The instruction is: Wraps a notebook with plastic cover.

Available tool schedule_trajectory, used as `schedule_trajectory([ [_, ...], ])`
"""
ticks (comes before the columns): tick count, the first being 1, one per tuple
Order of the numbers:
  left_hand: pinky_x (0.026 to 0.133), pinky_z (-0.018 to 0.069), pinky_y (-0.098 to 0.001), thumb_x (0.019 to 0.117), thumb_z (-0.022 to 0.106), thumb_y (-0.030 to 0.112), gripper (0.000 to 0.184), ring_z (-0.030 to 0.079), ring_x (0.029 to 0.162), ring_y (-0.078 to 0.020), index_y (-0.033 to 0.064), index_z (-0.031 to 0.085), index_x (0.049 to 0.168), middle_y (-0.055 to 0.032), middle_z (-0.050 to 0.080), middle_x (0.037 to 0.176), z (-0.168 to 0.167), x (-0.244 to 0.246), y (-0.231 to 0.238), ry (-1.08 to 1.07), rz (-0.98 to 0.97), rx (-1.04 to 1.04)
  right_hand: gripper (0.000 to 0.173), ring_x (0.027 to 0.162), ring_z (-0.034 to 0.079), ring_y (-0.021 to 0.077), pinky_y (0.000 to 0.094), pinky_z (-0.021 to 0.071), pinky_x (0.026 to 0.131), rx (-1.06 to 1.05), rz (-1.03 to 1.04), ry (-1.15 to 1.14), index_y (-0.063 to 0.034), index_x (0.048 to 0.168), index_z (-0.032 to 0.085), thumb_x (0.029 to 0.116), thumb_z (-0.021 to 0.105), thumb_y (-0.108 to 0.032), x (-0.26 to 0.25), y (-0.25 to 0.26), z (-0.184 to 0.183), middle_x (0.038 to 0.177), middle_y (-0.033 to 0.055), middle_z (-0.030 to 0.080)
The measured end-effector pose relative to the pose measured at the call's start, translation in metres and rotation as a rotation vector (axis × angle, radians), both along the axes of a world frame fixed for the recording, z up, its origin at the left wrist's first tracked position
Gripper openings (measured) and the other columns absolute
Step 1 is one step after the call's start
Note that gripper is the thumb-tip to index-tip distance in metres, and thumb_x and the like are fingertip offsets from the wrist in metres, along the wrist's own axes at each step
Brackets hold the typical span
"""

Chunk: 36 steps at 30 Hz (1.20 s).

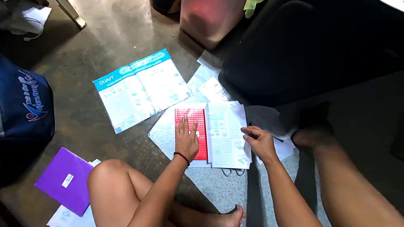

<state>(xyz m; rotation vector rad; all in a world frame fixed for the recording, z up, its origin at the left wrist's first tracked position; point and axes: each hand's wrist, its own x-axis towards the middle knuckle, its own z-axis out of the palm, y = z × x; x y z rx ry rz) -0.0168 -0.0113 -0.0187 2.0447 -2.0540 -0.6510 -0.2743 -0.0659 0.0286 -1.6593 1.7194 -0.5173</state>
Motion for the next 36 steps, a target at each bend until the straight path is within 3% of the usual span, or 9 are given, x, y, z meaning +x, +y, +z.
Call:
schedule_trajectory([
  [4, 0.125, 0.0123, -0.0579, 0.1017, 0.037, 0.015, 0.06, 0.013, 0.158, -0.0358, 0.0003, 0.031, 0.16, -0.0147, 0.016, 0.171, 0.002, -0.008, -0.003, 0.014, 0.048, -0.031, 0.026, 0.092, 0.065, 0.0244, 0.0376, 0.0536, 0.083, -0.013, -0.015, -0.007, 0.0079, 0.115, 0.071, 0.0927, 0.059, 0.01, -0.006, -0.002, 0.0, 0.122, 0.0261, 0.065],
  [8, 0.125, 0.018, -0.0516, 0.104, 0.036, 0.018, 0.059, 0.019, 0.158, -0.0301, -0.0037, 0.031, 0.158, -0.0161, 0.021, 0.169, -0.012, -0.006, 0.0, 0.007, 0.029, -0.128, 0.025, 0.098, 0.065, 0.0288, 0.0431, 0.0541, 0.087, 0.02, -0.033, 0.0, 0.0082, 0.116, 0.071, 0.0927, 0.062, 0.011, -0.011, -0.001, 0.006, 0.125, 0.0261, 0.064],
  [16, 0.123, 0.007, -0.0645, 0.1033, 0.042, 0.058, 0.064, 0.006, 0.157, -0.0445, 0.0276, 0.039, 0.16, -0.0182, 0.01, 0.171, -0.013, -0.005, -0.005, -0.033, 0.014, -0.073, 0.026, 0.089, 0.063, 0.0266, 0.0425, 0.0535, 0.08, -0.003, -0.035, 0.034, 0.0064, 0.116, 0.071, 0.0922, 0.062, 0.013, -0.025, -0.005, 0.005, 0.126, 0.0254, 0.063],
  [19, 0.12, 0.0076, -0.0708, 0.1085, 0.039, 0.038, 0.056, 0.011, 0.157, -0.0427, 0.016, 0.038, 0.16, -0.0155, 0.017, 0.171, -0.008, -0.009, -0.006, -0.018, -0.032, -0.076, 0.026, 0.088, 0.064, 0.0258, 0.0401, 0.0537, 0.08, 0.009, -0.057, 0.043, 0.0066, 0.115, 0.071, 0.0926, 0.061, 0.012, -0.027, -0.008, 0.005, 0.126, 0.0254, 0.063],
  [23, 0.127, 0.0134, -0.051, 0.1017, 0.038, 0.006, 0.059, 0.013, 0.159, -0.0281, -0.004, 0.028, 0.159, -0.0175, 0.02, 0.169, 0.0, -0.02, -0.01, 0.078, -0.128, 0.006, 0.025, 0.086, 0.063, 0.0243, 0.039, 0.0531, 0.079, 0.017, -0.066, 0.042, 0.0067, 0.114, 0.072, 0.0927, 0.06, 0.012, -0.029, -0.008, 0.007, 0.125, 0.0253, 0.063],
  [26, 0.125, 0.0115, -0.0575, 0.1001, 0.043, 0.008, 0.059, 0.016, 0.158, -0.0311, 0.0032, 0.036, 0.159, -0.0161, 0.024, 0.169, 0.002, -0.027, -0.012, 0.09, -0.103, 0.007, 0.025, 0.086, 0.063, 0.0241, 0.0385, 0.0527, 0.079, 0.026, -0.064, 0.047, 0.0066, 0.115, 0.071, 0.0932, 0.06, 0.012, -0.031, -0.009, 0.01, 0.125, 0.025, 0.063],
  [28, 0.12, 0.0106, -0.0695, 0.1037, 0.044, 0.029, 0.056, 0.019, 0.157, -0.0373, 0.0138, 0.043, 0.158, -0.0115, 0.027, 0.168, -0.002, -0.03, -0.012, 0.049, -0.08, -0.044, 0.025, 0.087, 0.063, 0.0246, 0.0392, 0.0528, 0.079, 0.023, -0.058, 0.051, 0.0064, 0.115, 0.072, 0.0933, 0.06, 0.012, -0.033, -0.01, 0.01, 0.124, 0.0245, 0.063],
  [31, 0.115, 0.0052, -0.0781, 0.1029, 0.044, 0.055, 0.064, 0.01, 0.157, -0.0441, 0.0276, 0.037, 0.161, -0.0059, 0.02, 0.171, -0.001, -0.033, -0.014, 0.009, -0.086, 0.001, 0.026, 0.088, 0.063, 0.0272, 0.0425, 0.0528, 0.08, 0.005, -0.047, 0.055, 0.007, 0.114, 0.072, 0.0926, 0.059, 0.012, -0.037, -0.011, 0.009, 0.123, 0.0255, 0.064],
  [36, 0.111, 0.0046, -0.0819, 0.0998, 0.046, 0.061, 0.067, 0.006, 0.155, -0.0502, 0.0347, 0.036, 0.16, -0.0083, 0.018, 0.172, 0.004, -0.034, -0.017, -0.024, -0.092, 0.044, 0.027, 0.092, 0.065, 0.0305, 0.0454, 0.0529, 0.084, -0.004, -0.06, 0.095, 0.0085, 0.115, 0.071, 0.093, 0.057, 0.013, -0.046, -0.011, 0.009, 0.125, 0.0267, 0.064],
])
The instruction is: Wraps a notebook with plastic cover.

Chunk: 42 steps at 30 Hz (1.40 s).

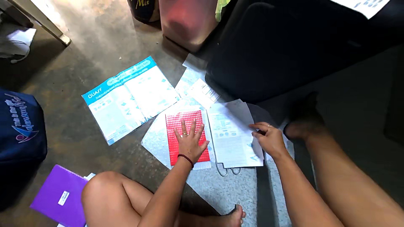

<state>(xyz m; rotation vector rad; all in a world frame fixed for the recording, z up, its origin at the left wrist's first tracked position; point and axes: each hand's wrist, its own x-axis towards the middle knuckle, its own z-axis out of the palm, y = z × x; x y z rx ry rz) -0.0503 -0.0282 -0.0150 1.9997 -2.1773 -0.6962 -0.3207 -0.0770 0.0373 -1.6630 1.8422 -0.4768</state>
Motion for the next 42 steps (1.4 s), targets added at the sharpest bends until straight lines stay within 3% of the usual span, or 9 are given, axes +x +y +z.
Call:
schedule_trajectory([
  [4, 0.111, 0.0027, -0.0825, 0.0997, 0.046, 0.062, 0.069, 0.005, 0.156, -0.0487, 0.0342, 0.034, 0.161, -0.0086, 0.016, 0.172, 0.001, 0.001, -0.002, 0.001, -0.034, 0.026, 0.029, 0.096, 0.066, 0.0319, 0.0462, 0.0526, 0.086, 0.016, -0.021, 0.043, 0.0071, 0.117, 0.071, 0.0938, 0.055, 0.013, -0.017, 0.003, 0.0, 0.127, 0.026, 0.064],
  [9, 0.123, 0.0013, -0.0649, 0.1009, 0.044, 0.061, 0.085, 0.007, 0.16, -0.0295, 0.0079, 0.023, 0.164, -0.0089, 0.016, 0.172, 0.0, 0.007, -0.011, 0.045, -0.178, 0.032, 0.025, 0.107, 0.065, 0.04, 0.0523, 0.0503, 0.095, 0.009, -0.024, 0.105, 0.0068, 0.113, 0.073, 0.0942, 0.057, 0.01, -0.019, 0.008, -0.001, 0.125, 0.0294, 0.064],
  [14, 0.123, 0.0008, -0.0648, 0.1009, 0.043, 0.063, 0.084, 0.005, 0.16, -0.0302, 0.0115, 0.023, 0.164, -0.0104, 0.013, 0.172, 0.003, 0.008, -0.012, 0.046, -0.2, 0.062, 0.018, 0.124, 0.05, 0.0558, 0.0638, 0.0368, 0.109, -0.193, -0.128, 0.176, 0.0084, 0.106, 0.075, 0.0946, 0.062, 0.001, 0.001, 0.013, 0.0, 0.128, 0.0374, 0.058],
  [17, 0.123, 0.0019, -0.0648, 0.1023, 0.04, 0.063, 0.079, 0.006, 0.16, -0.0296, 0.0177, 0.023, 0.165, -0.0083, 0.012, 0.173, 0.01, 0.01, -0.018, 0.057, -0.197, 0.099, 0.019, 0.116, 0.058, 0.0523, 0.0604, 0.0435, 0.104, -0.4, -0.089, 0.107, 0.0112, 0.103, 0.074, 0.0936, 0.059, 0.002, 0.037, 0.019, -0.003, 0.118, 0.0352, 0.064],
  [24, 0.125, -0.0011, -0.0586, 0.1086, 0.031, 0.053, 0.074, 0.005, 0.16, -0.0236, 0.0053, 0.018, 0.164, -0.0087, 0.012, 0.173, 0.007, 0.025, -0.05, 0.05, -0.233, 0.051, 0.018, 0.105, 0.068, 0.0421, 0.0521, 0.0545, 0.095, -0.499, 0.172, -0.099, 0.0072, 0.095, 0.077, 0.0874, 0.061, 0.002, 0.146, 0.072, -0.035, 0.103, 0.0229, 0.074],
  [32, 0.125, -0.0016, -0.0581, 0.1104, 0.028, 0.049, 0.068, 0.001, 0.16, -0.0216, 0.0086, 0.019, 0.165, -0.0055, 0.009, 0.173, 0.005, 0.033, -0.074, -0.004, -0.32, 0.044, 0.02, 0.105, 0.07, 0.0376, 0.0423, 0.0562, 0.096, -0.559, 0.22, -0.042, 0.0061, 0.091, 0.077, 0.0828, 0.059, 0.004, 0.17, 0.11, -0.073, 0.109, 0.0217, 0.074],
  [35, 0.124, -0.0041, -0.062, 0.1105, 0.028, 0.049, 0.068, -0.005, 0.16, -0.0222, 0.0103, 0.017, 0.165, -0.0027, 0.004, 0.174, 0.008, 0.033, -0.088, 0.028, -0.185, 0.002, 0.019, 0.106, 0.07, 0.0374, 0.0418, 0.0559, 0.097, -0.564, 0.207, -0.062, 0.006, 0.089, 0.077, 0.0821, 0.059, 0.005, 0.168, 0.111, -0.07, 0.109, 0.0217, 0.074],
  [37, 0.123, 0.0019, -0.0656, 0.1095, 0.037, 0.045, 0.068, 0.004, 0.16, -0.0302, 0.0061, 0.023, 0.163, -0.0112, 0.01, 0.173, 0.009, 0.037, -0.087, 0.11, 0.026, -0.148, 0.021, 0.108, 0.069, 0.0397, 0.0451, 0.055, 0.098, -0.556, 0.105, -0.108, 0.0071, 0.093, 0.077, 0.0849, 0.058, 0.004, 0.164, 0.112, -0.065, 0.111, 0.0236, 0.073],
  [42, 0.112, 0.0378, -0.0573, 0.0966, 0.069, 0.027, 0.067, 0.043, 0.139, -0.0447, 0.0006, 0.042, 0.152, -0.0276, 0.041, 0.153, 0.041, 0.064, -0.028, 0.377, 0.73, -0.079, 0.033, 0.114, 0.065, 0.0445, 0.0502, 0.0527, 0.098, -0.305, -0.167, -0.187, 0.0151, 0.119, 0.066, 0.0885, 0.056, 0.01, 0.151, 0.11, -0.045, 0.123, 0.0328, 0.065],
])
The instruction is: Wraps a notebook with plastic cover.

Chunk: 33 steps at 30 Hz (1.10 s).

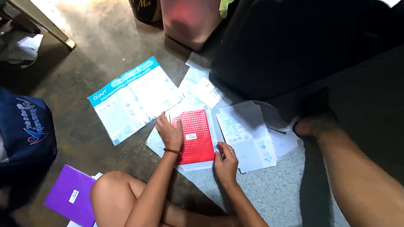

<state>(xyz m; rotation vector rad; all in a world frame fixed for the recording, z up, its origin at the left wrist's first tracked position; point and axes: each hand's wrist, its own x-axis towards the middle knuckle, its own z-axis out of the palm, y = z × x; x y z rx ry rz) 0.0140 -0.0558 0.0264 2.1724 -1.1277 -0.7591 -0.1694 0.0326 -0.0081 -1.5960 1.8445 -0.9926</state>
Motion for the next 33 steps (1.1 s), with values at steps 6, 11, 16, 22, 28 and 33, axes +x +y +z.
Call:
schedule_trajectory([
  [6, 0.098, 0.0503, -0.0429, 0.0945, 0.072, 0.012, 0.063, 0.064, 0.109, -0.0301, -0.0081, 0.043, 0.146, -0.0234, 0.064, 0.126, 0.013, 0.009, 0.049, 0.258, 0.029, 0.19, 0.046, 0.111, 0.065, 0.0331, 0.0382, 0.0529, 0.095, 0.228, 0.013, -0.043, 0.0148, 0.136, 0.054, 0.0898, 0.05, 0.015, -0.002, -0.018, 0.016, 0.124, 0.0295, 0.063],
  [11, 0.095, 0.0524, -0.0454, 0.0899, 0.077, 0.008, 0.063, 0.067, 0.103, -0.0274, -0.0049, 0.048, 0.144, -0.0187, 0.07, 0.115, 0.016, 0.011, 0.038, 0.331, 0.084, 0.268, 0.051, 0.118, 0.063, 0.0317, 0.0374, 0.0516, 0.099, 0.333, 0.01, -0.045, 0.012, 0.14, 0.052, 0.0895, 0.048, 0.019, 0.0, -0.022, 0.023, 0.131, 0.028, 0.061],
  [16, 0.088, 0.053, -0.0429, 0.1024, 0.059, 0.006, 0.02, 0.066, 0.094, -0.0249, -0.0037, 0.064, 0.12, -0.0187, 0.067, 0.105, 0.004, 0.013, 0.038, 0.47, 0.025, 0.22, 0.047, 0.117, 0.063, 0.0306, 0.037, 0.0518, 0.098, 0.355, 0.009, -0.118, 0.0106, 0.138, 0.053, 0.0913, 0.051, 0.015, -0.008, -0.025, 0.022, 0.132, 0.0278, 0.06],
  [22, 0.06, 0.0564, -0.0252, 0.1076, 0.042, 0.001, 0.018, 0.066, 0.066, -0.0109, -0.0029, 0.05, 0.123, -0.0088, 0.066, 0.086, 0.008, 0.032, 0.053, 1.01, 0.191, 0.099, 0.03, 0.091, 0.067, 0.0116, 0.028, 0.0554, 0.084, 0.445, -0.091, -0.612, 0.009, 0.127, 0.059, 0.1074, 0.046, -0.008, -0.019, -0.037, 0.03, 0.109, 0.0133, 0.068],
  [28, 0.07, 0.0599, -0.0301, 0.109, 0.037, 0.002, 0.014, 0.068, 0.077, -0.0141, 0.0019, 0.047, 0.119, -0.0084, 0.064, 0.093, 0.001, 0.04, 0.063, 1.238, 0.352, -0.022, 0.035, 0.09, 0.073, 0.0089, 0.0273, 0.0605, 0.083, 0.503, 0.311, -1.177, -0.0068, 0.12, 0.066, 0.0912, 0.065, -0.028, -0.036, -0.019, 0.056, 0.1, 0.0001, 0.076],
  [33, 0.076, 0.0599, -0.0309, 0.1088, 0.036, 0.001, 0.016, 0.068, 0.082, -0.0141, 0.001, 0.046, 0.121, -0.0089, 0.062, 0.096, 0.0, 0.033, 0.062, 1.322, 0.379, -0.089, 0.019, 0.081, 0.073, 0.0077, 0.0262, 0.0615, 0.078, 0.399, 0.312, -1.06, -0.0058, 0.105, 0.073, 0.0903, 0.062, -0.01, -0.03, -0.014, 0.085, 0.091, 0.0002, 0.077],
])
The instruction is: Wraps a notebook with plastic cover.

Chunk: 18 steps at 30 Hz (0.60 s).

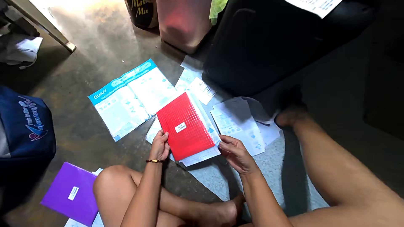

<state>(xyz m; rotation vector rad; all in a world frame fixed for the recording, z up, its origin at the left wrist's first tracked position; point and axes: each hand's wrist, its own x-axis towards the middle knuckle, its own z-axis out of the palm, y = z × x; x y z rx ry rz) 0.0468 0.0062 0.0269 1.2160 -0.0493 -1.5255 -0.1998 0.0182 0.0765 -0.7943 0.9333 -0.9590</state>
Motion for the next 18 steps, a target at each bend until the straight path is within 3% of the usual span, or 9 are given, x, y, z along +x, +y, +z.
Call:
schedule_trajectory([
  [5, 0.081, 0.0595, -0.033, 0.1091, 0.034, 0.001, 0.017, 0.068, 0.085, -0.0154, 0.001, 0.045, 0.123, -0.0094, 0.062, 0.099, 0.003, -0.006, 0.004, 0.093, 0.039, -0.008, 0.022, 0.087, 0.075, 0.0101, 0.03, 0.0624, 0.084, -0.102, -0.04, -0.014, -0.0063, 0.106, 0.075, 0.0839, 0.072, -0.004, 0.005, 0.016, 0.014, 0.095, 0.0016, 0.078],
  [10, 0.082, 0.0586, -0.0325, 0.1094, 0.035, 0.002, 0.019, 0.067, 0.087, -0.0154, -0.0001, 0.045, 0.125, -0.0104, 0.061, 0.101, 0.006, -0.011, 0.009, 0.136, 0.043, 0.005, 0.018, 0.087, 0.075, 0.0112, 0.0315, 0.063, 0.084, -0.151, -0.065, -0.01, -0.0064, 0.105, 0.077, 0.0886, 0.069, -0.005, 0.012, 0.023, 0.022, 0.096, 0.0019, 0.078],
  [15, 0.08, 0.0584, -0.0318, 0.1093, 0.035, 0.002, 0.019, 0.067, 0.086, -0.0151, 0.0005, 0.045, 0.124, -0.0102, 0.061, 0.1, 0.011, -0.013, 0.009, 0.181, 0.055, 0.012, 0.019, 0.081, 0.074, 0.0079, 0.029, 0.0632, 0.08, -0.207, -0.101, 0.026, -0.012, 0.09, 0.078, 0.0917, 0.062, -0.001, 0.02, 0.023, 0.029, 0.089, -0.0018, 0.077],
  [18, 0.08, 0.0584, -0.032, 0.1093, 0.034, 0.002, 0.019, 0.067, 0.086, -0.0156, 0.0005, 0.045, 0.125, -0.0106, 0.061, 0.1, 0.011, -0.014, 0.008, 0.194, 0.061, 0.015, 0.023, 0.077, 0.073, 0.0064, 0.0272, 0.063, 0.077, -0.21, -0.124, 0.112, -0.0118, 0.087, 0.075, 0.0909, 0.056, 0.001, 0.025, 0.022, 0.038, 0.085, -0.0043, 0.076],
])
